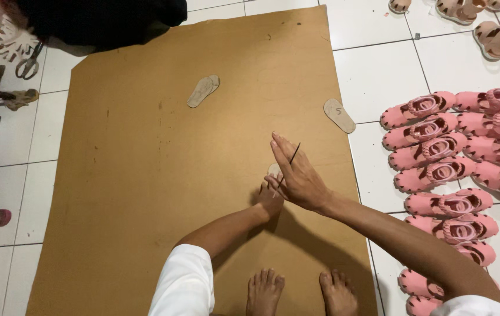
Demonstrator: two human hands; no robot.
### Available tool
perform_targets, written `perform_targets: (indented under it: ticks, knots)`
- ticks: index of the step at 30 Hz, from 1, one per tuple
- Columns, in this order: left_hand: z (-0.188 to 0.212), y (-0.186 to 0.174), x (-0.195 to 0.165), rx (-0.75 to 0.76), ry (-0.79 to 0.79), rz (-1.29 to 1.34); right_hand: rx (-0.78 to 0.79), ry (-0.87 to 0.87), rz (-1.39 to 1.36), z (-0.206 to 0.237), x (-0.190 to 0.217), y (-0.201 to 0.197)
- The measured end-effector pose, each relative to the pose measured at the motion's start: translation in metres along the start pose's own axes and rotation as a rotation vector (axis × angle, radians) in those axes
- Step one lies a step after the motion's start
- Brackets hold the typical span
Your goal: The person sits on a cardboard sheet on the floor of a sandal workshop and traces around foam sandal insoles with a pen, then writes size numbers on the cut insoles. Rows of finished pink sandals lie on the tiled floor beside the work area.
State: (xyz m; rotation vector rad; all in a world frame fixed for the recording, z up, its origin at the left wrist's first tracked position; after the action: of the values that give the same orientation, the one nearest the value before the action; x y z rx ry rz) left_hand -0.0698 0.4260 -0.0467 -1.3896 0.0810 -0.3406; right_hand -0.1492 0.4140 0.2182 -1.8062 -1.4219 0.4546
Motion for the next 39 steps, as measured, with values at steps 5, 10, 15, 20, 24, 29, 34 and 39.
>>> perform_targets:
  ticks: [5, 10, 15, 20, 24, 29, 34, 39]
  knots:
    - [0.001, 0.005, -0.003, 0.23, 0.034, -0.158, 0.039, 0.313, -0.381, 0.004, -0.021, 0.009]
    - [0.006, -0.003, -0.002, 0.163, 0.061, -0.198, 0.035, 0.355, -0.347, 0.008, -0.026, 0.01]
    - [0.005, 0.004, -0.001, 0.312, 0.122, -0.259, -0.02, 0.266, -0.298, 0.002, -0.019, 0.001]
    - [-0.001, 0.0, 0.003, 0.183, 0.055, -0.075, 0.079, 0.224, -0.166, -0.004, -0.049, 0.005]
    - [0.006, 0.0, 0.01, 0.125, 0.025, -0.127, 0.071, 0.433, -0.131, 0.032, -0.096, 0.012]
    - [-0.002, -0.009, 0.02, 0.107, -0.049, 0.069, 0.274, 0.454, -0.058, 0.109, -0.112, 0.038]
    - [-0.015, -0.021, 0.027, 0.02, -0.154, 0.175, 0.48, 0.706, -0.119, 0.177, -0.1, 0.09]
    - [-0.02, -0.011, 0.02, 0.037, -0.262, 0.249, 0.169, 0.818, 0.034, 0.186, -0.097, 0.12]
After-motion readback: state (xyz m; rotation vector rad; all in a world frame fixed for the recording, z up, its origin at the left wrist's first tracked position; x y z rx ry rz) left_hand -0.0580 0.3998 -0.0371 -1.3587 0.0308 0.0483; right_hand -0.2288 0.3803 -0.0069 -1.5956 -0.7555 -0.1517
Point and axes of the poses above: each hand's wrist, its own z-axis away from the middle knuckle, its own y-axis out of the palm, x = y × z, the point moved 5 cm from there along -z, towards the middle knuckle, and after that the axes turned 15 degrees about -y, right-handed, at the moved point
